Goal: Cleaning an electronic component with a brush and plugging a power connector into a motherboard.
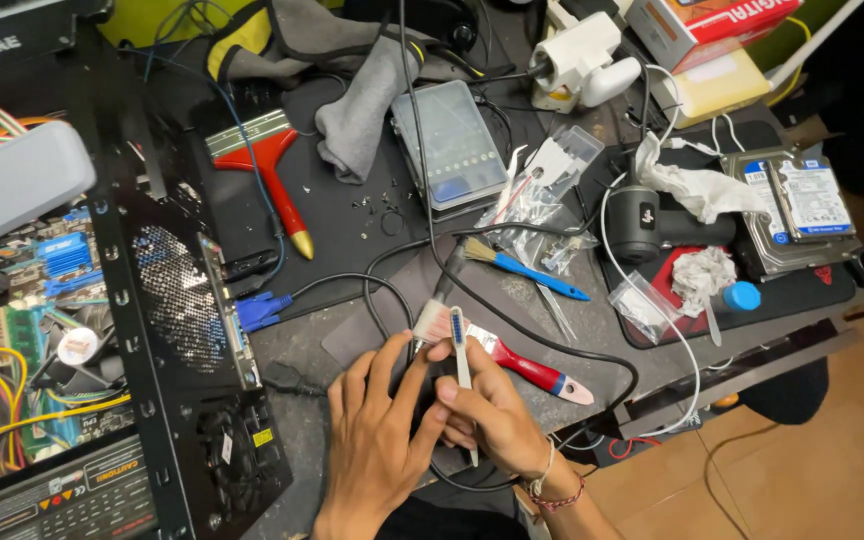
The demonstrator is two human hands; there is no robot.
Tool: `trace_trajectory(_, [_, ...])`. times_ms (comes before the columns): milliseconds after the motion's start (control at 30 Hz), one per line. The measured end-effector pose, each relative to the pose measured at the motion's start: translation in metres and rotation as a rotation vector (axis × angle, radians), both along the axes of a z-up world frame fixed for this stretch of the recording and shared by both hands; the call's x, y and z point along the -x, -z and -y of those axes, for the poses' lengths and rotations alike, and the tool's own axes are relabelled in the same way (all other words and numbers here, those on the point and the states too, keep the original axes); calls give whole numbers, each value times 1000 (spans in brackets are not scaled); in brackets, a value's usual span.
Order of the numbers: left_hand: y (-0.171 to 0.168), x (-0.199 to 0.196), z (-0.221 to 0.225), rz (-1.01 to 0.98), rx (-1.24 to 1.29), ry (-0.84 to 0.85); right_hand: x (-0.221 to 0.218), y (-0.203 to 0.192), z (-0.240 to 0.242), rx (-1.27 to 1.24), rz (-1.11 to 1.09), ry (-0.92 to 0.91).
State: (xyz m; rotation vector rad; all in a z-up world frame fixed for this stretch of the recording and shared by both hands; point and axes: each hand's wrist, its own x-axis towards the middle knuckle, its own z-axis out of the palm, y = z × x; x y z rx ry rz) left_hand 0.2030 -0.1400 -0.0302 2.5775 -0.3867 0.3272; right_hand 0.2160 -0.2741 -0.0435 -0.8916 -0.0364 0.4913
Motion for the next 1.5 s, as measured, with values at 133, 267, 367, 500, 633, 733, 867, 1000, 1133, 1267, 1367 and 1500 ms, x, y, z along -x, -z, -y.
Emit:
trace_trajectory(133, [2,0,0,-10,-17,9,0,1,2,28,-6,0])
trace_trajectory(267, [4,1,0,6,-43,15,1,2,3,20,6,-35])
trace_trajectory(367, [3,1,-1,9,-31,25,1,2,4,21,5,-64])
trace_trajectory(500, [4,1,-1,2,-21,48,0,-1,4,49,8,-85])
trace_trajectory(633, [7,1,-2,7,-14,61,1,3,5,59,15,-63])
trace_trajectory(733, [7,1,-2,-18,-28,55,0,0,4,60,3,-66])
trace_trajectory(867, [7,0,-2,-50,-65,49,0,2,5,56,-25,-73])
trace_trajectory(1000, [6,0,-1,-64,-81,47,1,5,5,30,-41,-76])
trace_trajectory(1133, [6,-1,0,-54,-102,39,1,3,5,15,-10,-71])
trace_trajectory(1267, [4,-1,2,-50,-99,23,1,4,5,29,-16,-68])
trace_trajectory(1367, [7,-1,1,-43,-92,13,0,2,5,28,-12,-62])
trace_trajectory(1500, [7,-2,2,-32,-79,12,-1,1,5,15,24,-59])
